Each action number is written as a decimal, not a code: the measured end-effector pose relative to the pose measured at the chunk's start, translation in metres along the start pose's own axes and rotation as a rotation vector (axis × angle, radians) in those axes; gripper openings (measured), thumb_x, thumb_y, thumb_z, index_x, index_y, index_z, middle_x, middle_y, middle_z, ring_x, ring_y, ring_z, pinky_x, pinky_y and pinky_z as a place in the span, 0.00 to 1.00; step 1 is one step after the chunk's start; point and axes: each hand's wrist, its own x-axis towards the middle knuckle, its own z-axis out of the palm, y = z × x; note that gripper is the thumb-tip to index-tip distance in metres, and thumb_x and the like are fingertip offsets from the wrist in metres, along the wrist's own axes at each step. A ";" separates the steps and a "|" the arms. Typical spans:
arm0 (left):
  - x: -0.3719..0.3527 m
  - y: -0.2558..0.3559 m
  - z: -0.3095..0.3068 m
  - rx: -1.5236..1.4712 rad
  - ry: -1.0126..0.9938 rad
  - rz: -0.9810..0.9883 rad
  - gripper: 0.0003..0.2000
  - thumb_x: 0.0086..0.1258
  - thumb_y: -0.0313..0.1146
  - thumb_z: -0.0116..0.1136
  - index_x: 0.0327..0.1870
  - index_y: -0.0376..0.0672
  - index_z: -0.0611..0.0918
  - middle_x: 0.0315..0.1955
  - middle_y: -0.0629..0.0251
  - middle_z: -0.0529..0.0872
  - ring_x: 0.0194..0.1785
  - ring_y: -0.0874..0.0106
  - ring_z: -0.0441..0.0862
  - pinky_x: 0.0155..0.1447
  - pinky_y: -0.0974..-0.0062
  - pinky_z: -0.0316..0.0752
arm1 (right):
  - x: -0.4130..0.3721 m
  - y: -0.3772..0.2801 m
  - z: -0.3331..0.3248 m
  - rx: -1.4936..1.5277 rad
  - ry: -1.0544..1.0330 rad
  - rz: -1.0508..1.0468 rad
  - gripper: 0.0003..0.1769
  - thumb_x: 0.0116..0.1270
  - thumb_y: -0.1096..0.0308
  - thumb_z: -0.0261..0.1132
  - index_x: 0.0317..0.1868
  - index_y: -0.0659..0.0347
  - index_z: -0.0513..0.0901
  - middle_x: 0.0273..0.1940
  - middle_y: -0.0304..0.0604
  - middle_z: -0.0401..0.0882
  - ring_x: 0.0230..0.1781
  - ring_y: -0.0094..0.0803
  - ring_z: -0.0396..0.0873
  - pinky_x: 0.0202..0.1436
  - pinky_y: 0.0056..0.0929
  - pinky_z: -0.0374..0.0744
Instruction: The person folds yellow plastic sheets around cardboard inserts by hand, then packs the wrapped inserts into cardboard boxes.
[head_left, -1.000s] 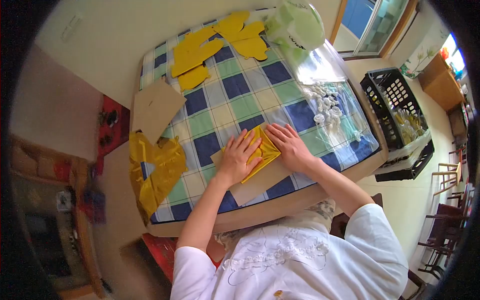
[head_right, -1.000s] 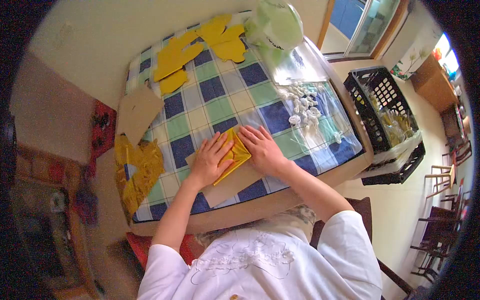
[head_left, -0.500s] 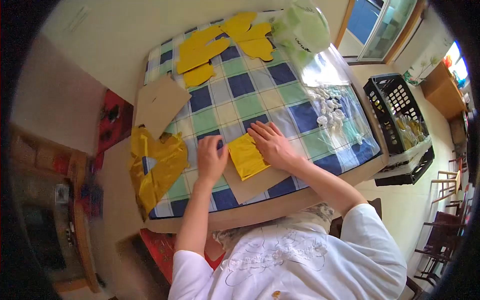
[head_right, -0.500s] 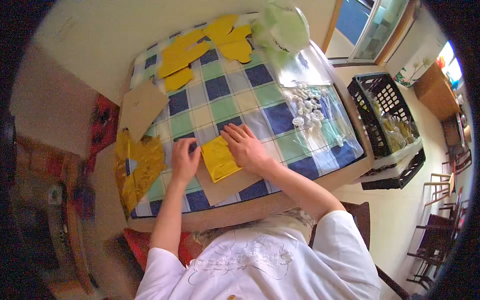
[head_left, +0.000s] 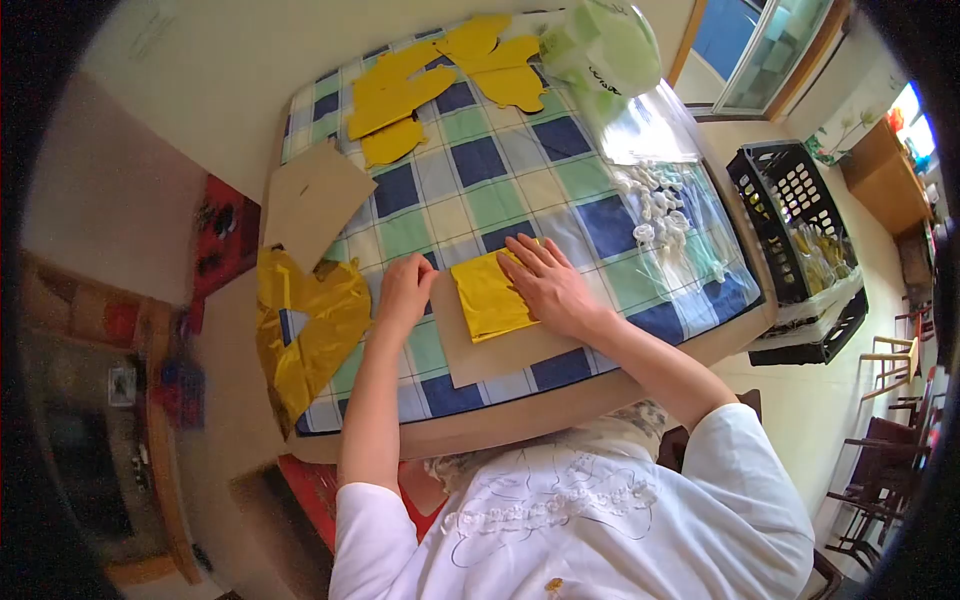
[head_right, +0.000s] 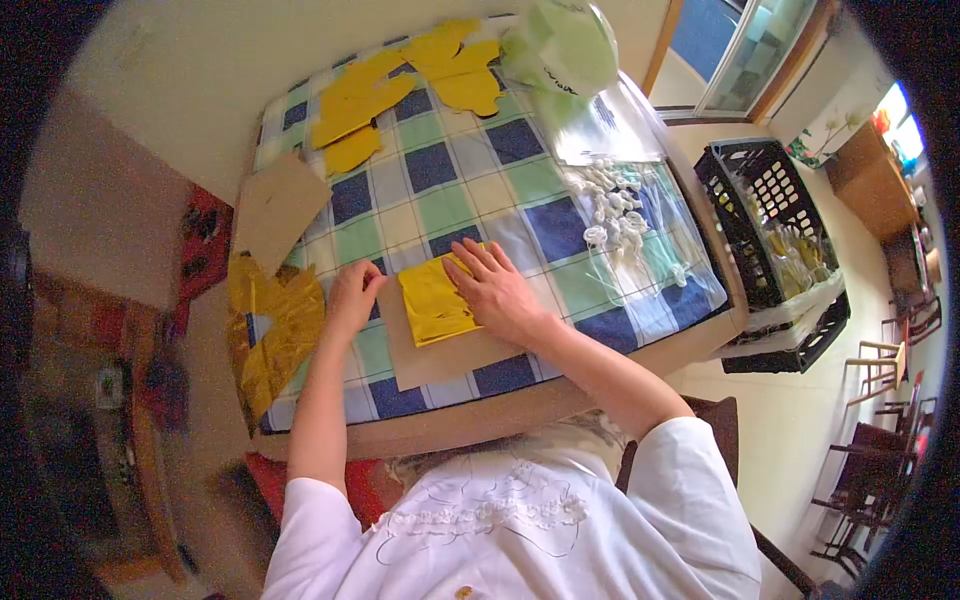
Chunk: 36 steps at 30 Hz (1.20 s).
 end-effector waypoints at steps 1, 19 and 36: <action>0.001 0.002 -0.002 -0.011 -0.012 -0.011 0.06 0.64 0.29 0.59 0.31 0.37 0.77 0.30 0.56 0.82 0.39 0.55 0.77 0.44 0.61 0.72 | 0.000 0.001 0.001 0.001 0.005 0.000 0.29 0.65 0.69 0.56 0.67 0.63 0.66 0.70 0.52 0.60 0.74 0.46 0.54 0.75 0.50 0.53; -0.101 0.064 0.044 0.162 0.114 0.271 0.24 0.55 0.29 0.67 0.54 0.40 0.74 0.64 0.49 0.66 0.69 0.47 0.62 0.70 0.55 0.62 | 0.026 -0.011 0.000 -0.040 0.021 0.062 0.18 0.65 0.67 0.59 0.54 0.63 0.75 0.60 0.49 0.72 0.63 0.46 0.68 0.70 0.48 0.60; -0.103 0.051 -0.003 0.106 -0.122 0.186 0.33 0.51 0.47 0.73 0.59 0.47 0.75 0.67 0.49 0.65 0.64 0.52 0.71 0.64 0.58 0.70 | 0.034 -0.018 0.014 0.093 0.165 -0.057 0.18 0.61 0.68 0.63 0.52 0.57 0.78 0.53 0.47 0.74 0.58 0.45 0.70 0.65 0.45 0.67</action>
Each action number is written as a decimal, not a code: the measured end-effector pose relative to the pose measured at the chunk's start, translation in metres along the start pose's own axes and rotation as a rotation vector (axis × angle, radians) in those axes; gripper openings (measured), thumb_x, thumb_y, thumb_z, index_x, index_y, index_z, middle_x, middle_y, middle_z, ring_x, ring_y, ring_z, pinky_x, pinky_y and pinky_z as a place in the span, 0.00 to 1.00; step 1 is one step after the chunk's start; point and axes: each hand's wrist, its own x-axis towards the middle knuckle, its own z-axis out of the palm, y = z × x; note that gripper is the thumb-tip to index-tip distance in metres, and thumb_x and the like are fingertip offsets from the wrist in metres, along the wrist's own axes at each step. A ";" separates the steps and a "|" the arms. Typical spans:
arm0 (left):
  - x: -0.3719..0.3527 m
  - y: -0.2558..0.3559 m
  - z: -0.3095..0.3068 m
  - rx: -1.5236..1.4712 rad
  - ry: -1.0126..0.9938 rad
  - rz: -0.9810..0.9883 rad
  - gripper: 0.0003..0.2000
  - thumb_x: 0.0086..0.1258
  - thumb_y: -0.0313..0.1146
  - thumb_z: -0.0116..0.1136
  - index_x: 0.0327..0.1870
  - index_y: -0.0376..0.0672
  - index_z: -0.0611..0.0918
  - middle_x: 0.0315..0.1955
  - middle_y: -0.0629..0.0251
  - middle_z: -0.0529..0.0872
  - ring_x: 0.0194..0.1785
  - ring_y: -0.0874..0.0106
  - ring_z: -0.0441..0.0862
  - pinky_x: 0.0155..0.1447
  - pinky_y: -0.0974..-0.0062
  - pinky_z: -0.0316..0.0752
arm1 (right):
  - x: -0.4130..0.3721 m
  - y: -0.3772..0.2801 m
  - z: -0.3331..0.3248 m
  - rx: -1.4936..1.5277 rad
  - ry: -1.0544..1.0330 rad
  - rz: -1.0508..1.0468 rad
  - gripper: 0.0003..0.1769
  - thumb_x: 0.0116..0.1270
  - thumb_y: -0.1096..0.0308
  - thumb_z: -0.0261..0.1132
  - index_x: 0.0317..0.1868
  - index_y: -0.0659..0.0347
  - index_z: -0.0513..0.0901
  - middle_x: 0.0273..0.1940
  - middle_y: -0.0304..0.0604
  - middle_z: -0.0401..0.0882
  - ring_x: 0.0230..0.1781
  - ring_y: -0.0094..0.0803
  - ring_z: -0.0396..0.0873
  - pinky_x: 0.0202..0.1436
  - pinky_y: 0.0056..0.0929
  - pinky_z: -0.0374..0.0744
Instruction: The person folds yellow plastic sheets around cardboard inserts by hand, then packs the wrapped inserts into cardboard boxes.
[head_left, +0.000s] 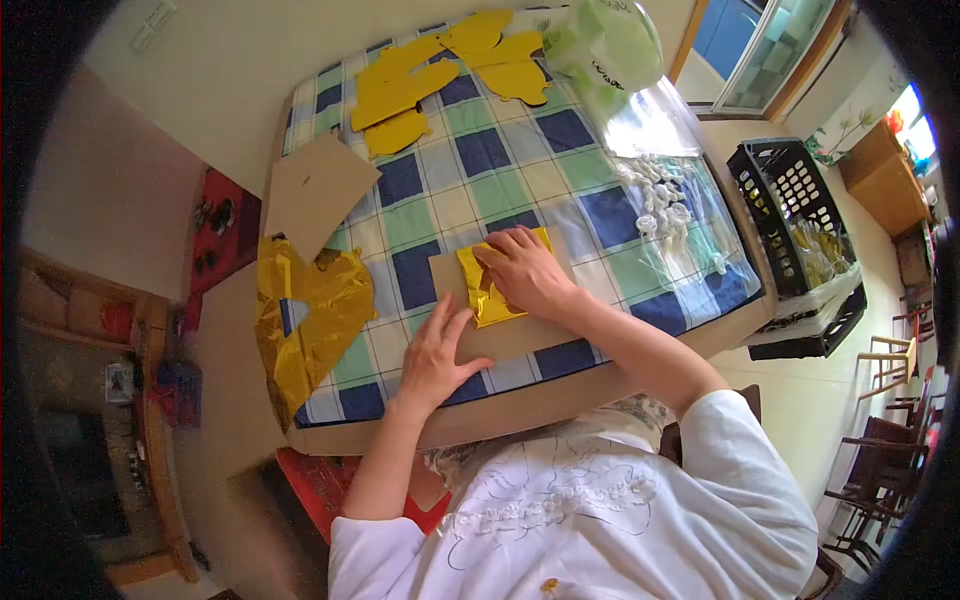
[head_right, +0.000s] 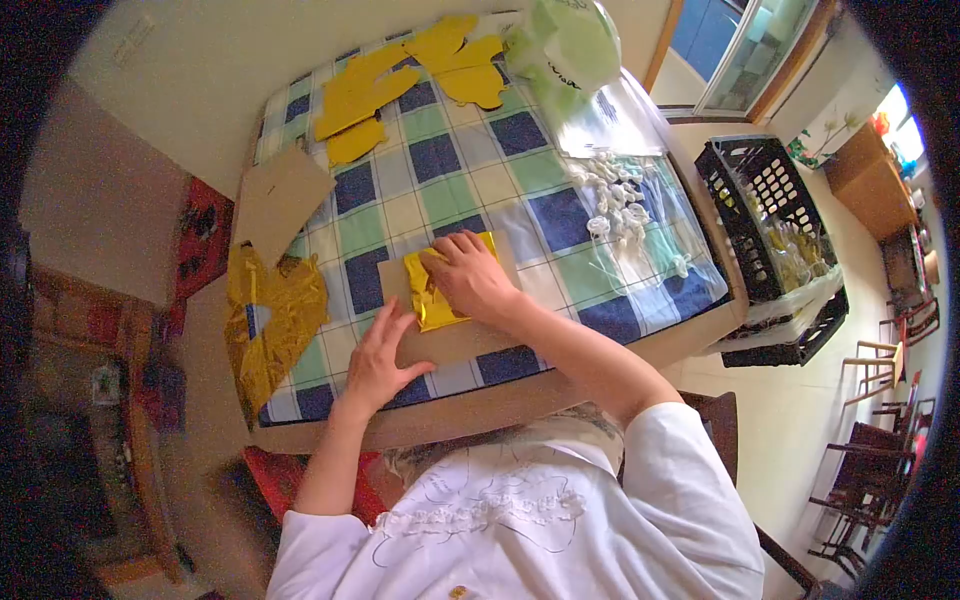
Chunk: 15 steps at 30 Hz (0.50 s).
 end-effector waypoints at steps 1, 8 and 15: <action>0.001 0.002 -0.001 -0.016 -0.003 -0.012 0.33 0.51 0.47 0.73 0.59 0.47 0.76 0.68 0.50 0.64 0.64 0.52 0.71 0.64 0.58 0.70 | -0.003 0.001 -0.001 -0.016 0.008 -0.031 0.18 0.61 0.68 0.63 0.53 0.55 0.78 0.53 0.47 0.74 0.59 0.45 0.70 0.66 0.46 0.66; 0.003 0.003 -0.006 0.077 -0.048 0.119 0.22 0.52 0.46 0.72 0.48 0.48 0.86 0.67 0.57 0.67 0.68 0.55 0.66 0.70 0.59 0.63 | -0.007 0.001 -0.002 0.000 -0.003 -0.052 0.19 0.63 0.66 0.63 0.55 0.50 0.78 0.57 0.49 0.72 0.61 0.45 0.69 0.68 0.49 0.63; 0.024 -0.003 0.010 -0.123 0.262 -0.158 0.07 0.62 0.31 0.64 0.37 0.40 0.84 0.38 0.59 0.86 0.47 0.63 0.82 0.49 0.67 0.76 | -0.007 0.000 -0.004 0.003 -0.029 -0.052 0.20 0.64 0.66 0.61 0.57 0.51 0.76 0.57 0.49 0.72 0.62 0.45 0.68 0.69 0.49 0.62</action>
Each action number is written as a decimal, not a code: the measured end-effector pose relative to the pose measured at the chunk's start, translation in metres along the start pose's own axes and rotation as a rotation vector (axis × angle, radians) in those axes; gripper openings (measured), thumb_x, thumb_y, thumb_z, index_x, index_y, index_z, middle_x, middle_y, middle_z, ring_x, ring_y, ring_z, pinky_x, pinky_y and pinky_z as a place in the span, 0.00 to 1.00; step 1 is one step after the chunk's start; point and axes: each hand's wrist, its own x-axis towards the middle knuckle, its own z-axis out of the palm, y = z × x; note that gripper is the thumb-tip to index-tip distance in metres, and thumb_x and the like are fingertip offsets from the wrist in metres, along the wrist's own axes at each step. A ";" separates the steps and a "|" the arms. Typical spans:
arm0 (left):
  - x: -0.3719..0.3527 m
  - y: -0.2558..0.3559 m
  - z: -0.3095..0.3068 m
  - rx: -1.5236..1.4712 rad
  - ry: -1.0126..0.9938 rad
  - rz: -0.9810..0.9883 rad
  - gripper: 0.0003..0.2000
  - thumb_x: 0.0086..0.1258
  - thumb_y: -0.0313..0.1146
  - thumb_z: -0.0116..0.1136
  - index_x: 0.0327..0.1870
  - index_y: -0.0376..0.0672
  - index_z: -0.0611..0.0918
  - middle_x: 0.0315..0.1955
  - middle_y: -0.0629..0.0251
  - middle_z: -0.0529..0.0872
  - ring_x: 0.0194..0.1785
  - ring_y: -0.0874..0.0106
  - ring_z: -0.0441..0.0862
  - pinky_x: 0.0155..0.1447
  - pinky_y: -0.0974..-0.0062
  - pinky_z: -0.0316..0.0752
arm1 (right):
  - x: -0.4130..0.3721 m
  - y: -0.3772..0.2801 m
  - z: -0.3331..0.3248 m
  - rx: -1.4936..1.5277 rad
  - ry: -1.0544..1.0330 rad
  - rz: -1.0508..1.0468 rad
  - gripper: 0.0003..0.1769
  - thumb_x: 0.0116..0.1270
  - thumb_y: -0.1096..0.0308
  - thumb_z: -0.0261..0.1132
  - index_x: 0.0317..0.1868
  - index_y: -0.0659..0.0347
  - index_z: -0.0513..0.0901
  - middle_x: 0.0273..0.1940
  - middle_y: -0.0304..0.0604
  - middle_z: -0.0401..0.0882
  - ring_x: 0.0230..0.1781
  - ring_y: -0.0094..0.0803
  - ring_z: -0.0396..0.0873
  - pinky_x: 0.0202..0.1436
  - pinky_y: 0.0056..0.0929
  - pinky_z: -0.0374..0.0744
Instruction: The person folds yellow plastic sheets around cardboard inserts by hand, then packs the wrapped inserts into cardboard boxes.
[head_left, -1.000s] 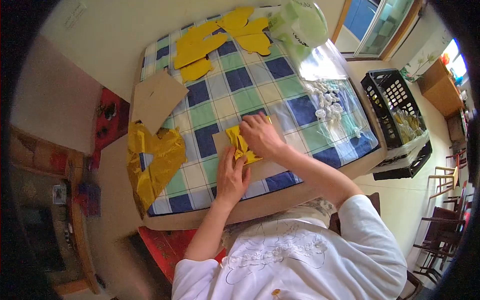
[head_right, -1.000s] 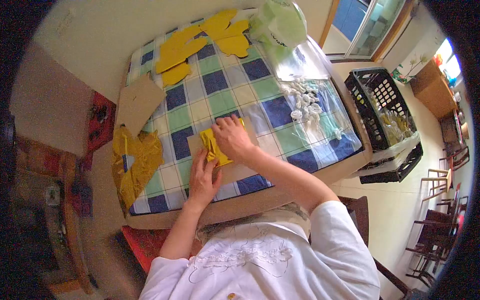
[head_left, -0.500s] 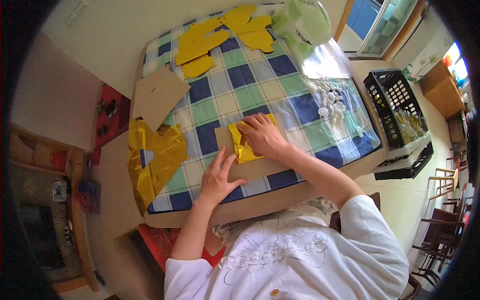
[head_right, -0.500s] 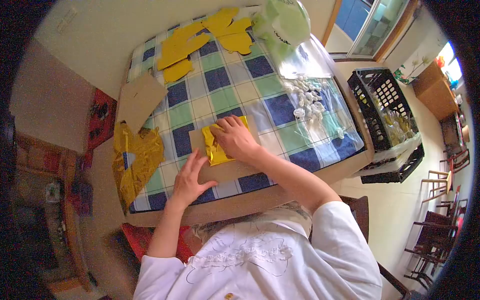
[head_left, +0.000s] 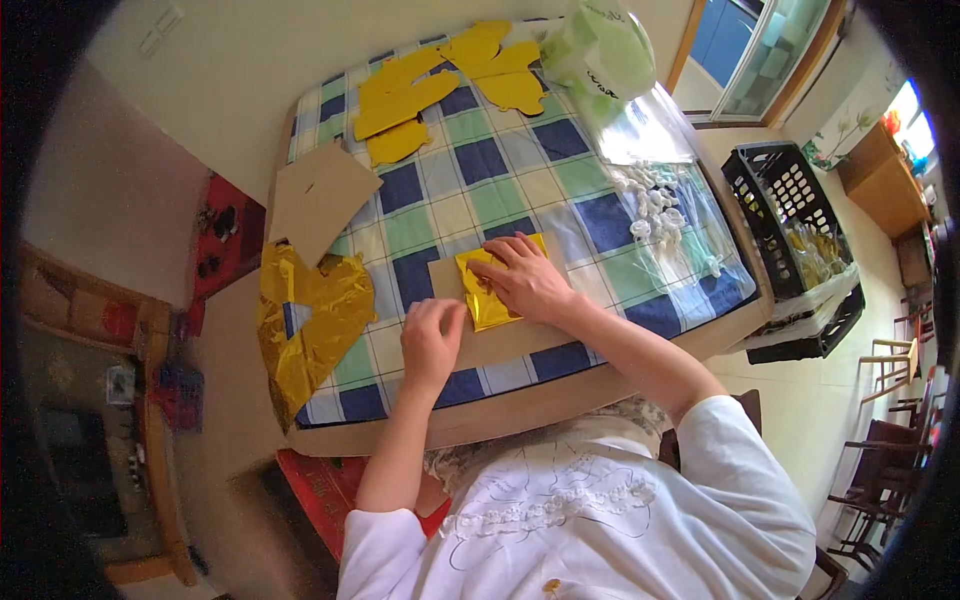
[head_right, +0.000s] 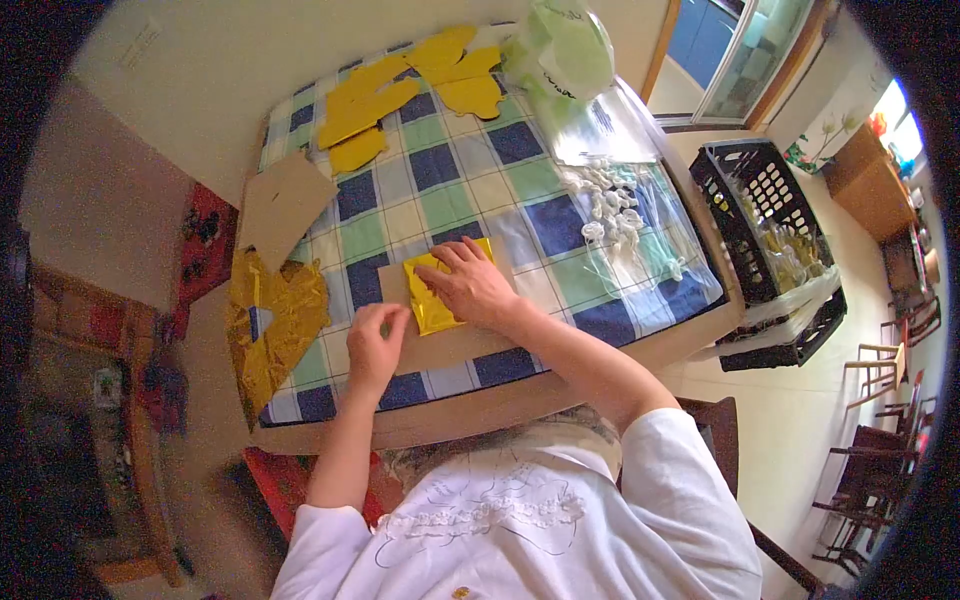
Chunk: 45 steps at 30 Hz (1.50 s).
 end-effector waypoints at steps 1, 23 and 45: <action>0.005 0.000 0.006 -0.065 0.056 -0.106 0.05 0.64 0.29 0.62 0.37 0.39 0.83 0.35 0.60 0.86 0.42 0.64 0.83 0.45 0.69 0.76 | 0.001 0.000 0.000 0.004 -0.001 0.009 0.20 0.64 0.66 0.61 0.57 0.51 0.75 0.57 0.49 0.72 0.61 0.45 0.69 0.69 0.49 0.62; 0.021 0.003 0.008 -0.552 -0.139 -0.562 0.11 0.70 0.32 0.57 0.35 0.31 0.84 0.22 0.63 0.85 0.15 0.77 0.77 0.19 0.79 0.68 | 0.004 -0.004 0.000 0.046 -0.004 0.056 0.21 0.66 0.56 0.62 0.57 0.53 0.75 0.58 0.51 0.72 0.63 0.49 0.67 0.69 0.53 0.62; 0.000 0.020 0.015 -0.042 -0.126 -0.357 0.11 0.67 0.33 0.56 0.32 0.33 0.83 0.22 0.48 0.83 0.28 0.55 0.83 0.35 0.62 0.76 | 0.003 -0.008 -0.002 0.033 -0.051 0.105 0.30 0.62 0.46 0.63 0.58 0.56 0.75 0.61 0.52 0.70 0.66 0.49 0.64 0.72 0.54 0.57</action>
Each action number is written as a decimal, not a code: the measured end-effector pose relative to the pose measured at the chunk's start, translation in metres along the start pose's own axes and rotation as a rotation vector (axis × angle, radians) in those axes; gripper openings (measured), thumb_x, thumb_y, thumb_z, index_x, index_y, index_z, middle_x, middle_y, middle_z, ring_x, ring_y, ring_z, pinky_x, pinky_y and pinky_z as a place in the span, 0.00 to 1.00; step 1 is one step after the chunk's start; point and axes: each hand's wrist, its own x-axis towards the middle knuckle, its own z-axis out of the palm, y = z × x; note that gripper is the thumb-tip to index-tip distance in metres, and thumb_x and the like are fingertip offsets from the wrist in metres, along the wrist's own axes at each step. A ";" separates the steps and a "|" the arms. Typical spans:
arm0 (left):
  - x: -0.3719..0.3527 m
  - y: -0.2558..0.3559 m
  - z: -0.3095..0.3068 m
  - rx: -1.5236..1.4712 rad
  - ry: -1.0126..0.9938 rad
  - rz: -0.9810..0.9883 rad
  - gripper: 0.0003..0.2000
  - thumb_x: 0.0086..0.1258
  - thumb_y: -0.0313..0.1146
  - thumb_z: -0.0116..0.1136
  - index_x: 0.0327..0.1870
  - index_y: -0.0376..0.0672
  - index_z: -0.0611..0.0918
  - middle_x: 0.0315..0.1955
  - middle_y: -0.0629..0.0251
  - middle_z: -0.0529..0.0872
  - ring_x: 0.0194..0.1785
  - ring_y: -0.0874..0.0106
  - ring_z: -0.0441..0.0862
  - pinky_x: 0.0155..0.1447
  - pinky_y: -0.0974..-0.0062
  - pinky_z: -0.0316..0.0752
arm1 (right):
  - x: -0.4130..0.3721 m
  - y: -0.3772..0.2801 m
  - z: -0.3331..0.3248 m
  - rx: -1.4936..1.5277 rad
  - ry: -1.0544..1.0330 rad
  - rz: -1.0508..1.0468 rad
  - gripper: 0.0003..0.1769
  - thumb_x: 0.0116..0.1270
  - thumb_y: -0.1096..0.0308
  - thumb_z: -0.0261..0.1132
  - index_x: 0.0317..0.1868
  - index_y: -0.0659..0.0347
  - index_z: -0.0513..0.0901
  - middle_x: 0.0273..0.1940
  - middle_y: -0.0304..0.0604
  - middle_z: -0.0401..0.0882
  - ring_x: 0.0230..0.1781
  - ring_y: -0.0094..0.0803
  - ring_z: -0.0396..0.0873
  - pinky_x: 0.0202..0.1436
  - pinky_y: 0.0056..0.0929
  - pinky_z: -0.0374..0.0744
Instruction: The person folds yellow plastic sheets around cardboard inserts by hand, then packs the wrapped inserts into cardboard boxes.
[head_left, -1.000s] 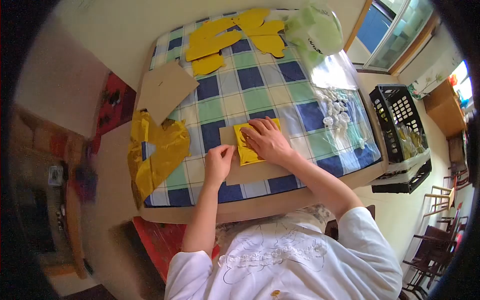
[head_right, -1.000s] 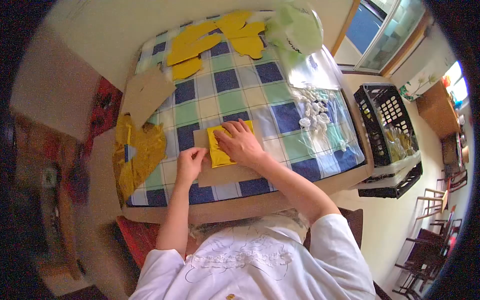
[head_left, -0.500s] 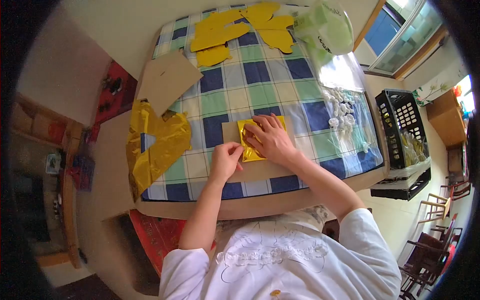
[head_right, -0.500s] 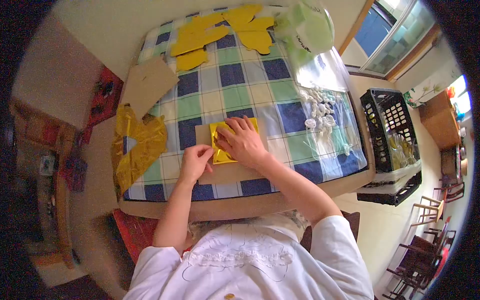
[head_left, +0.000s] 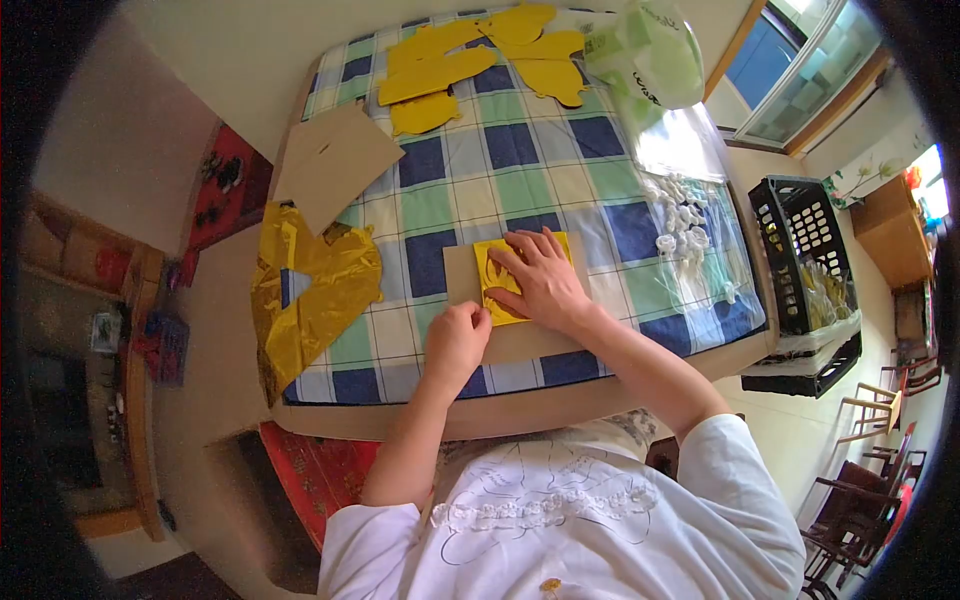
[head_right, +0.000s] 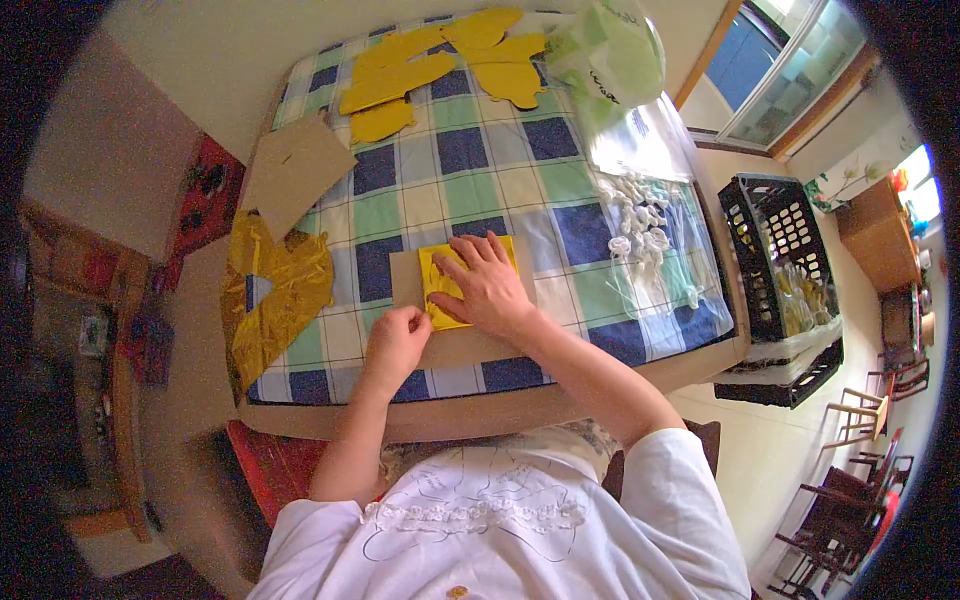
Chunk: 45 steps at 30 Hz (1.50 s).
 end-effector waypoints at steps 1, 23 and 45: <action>-0.001 0.005 -0.003 0.085 -0.044 -0.028 0.09 0.66 0.33 0.57 0.33 0.34 0.83 0.25 0.48 0.83 0.30 0.54 0.83 0.36 0.62 0.77 | 0.000 0.001 0.001 -0.002 0.001 -0.004 0.30 0.62 0.46 0.63 0.58 0.56 0.75 0.61 0.52 0.69 0.66 0.49 0.64 0.72 0.54 0.57; -0.032 -0.006 0.013 0.397 0.085 0.600 0.18 0.62 0.25 0.52 0.53 0.28 0.77 0.56 0.47 0.77 0.64 0.55 0.72 0.66 0.59 0.68 | 0.021 0.002 -0.006 -0.016 -0.043 0.071 0.34 0.52 0.45 0.71 0.56 0.54 0.76 0.56 0.48 0.71 0.58 0.48 0.67 0.67 0.48 0.63; -0.031 -0.012 0.016 0.367 0.125 0.638 0.17 0.61 0.25 0.52 0.52 0.28 0.78 0.56 0.47 0.78 0.62 0.54 0.74 0.66 0.59 0.68 | 0.051 0.023 0.012 0.007 0.076 0.035 0.15 0.61 0.65 0.65 0.47 0.58 0.79 0.51 0.48 0.75 0.57 0.46 0.70 0.63 0.48 0.66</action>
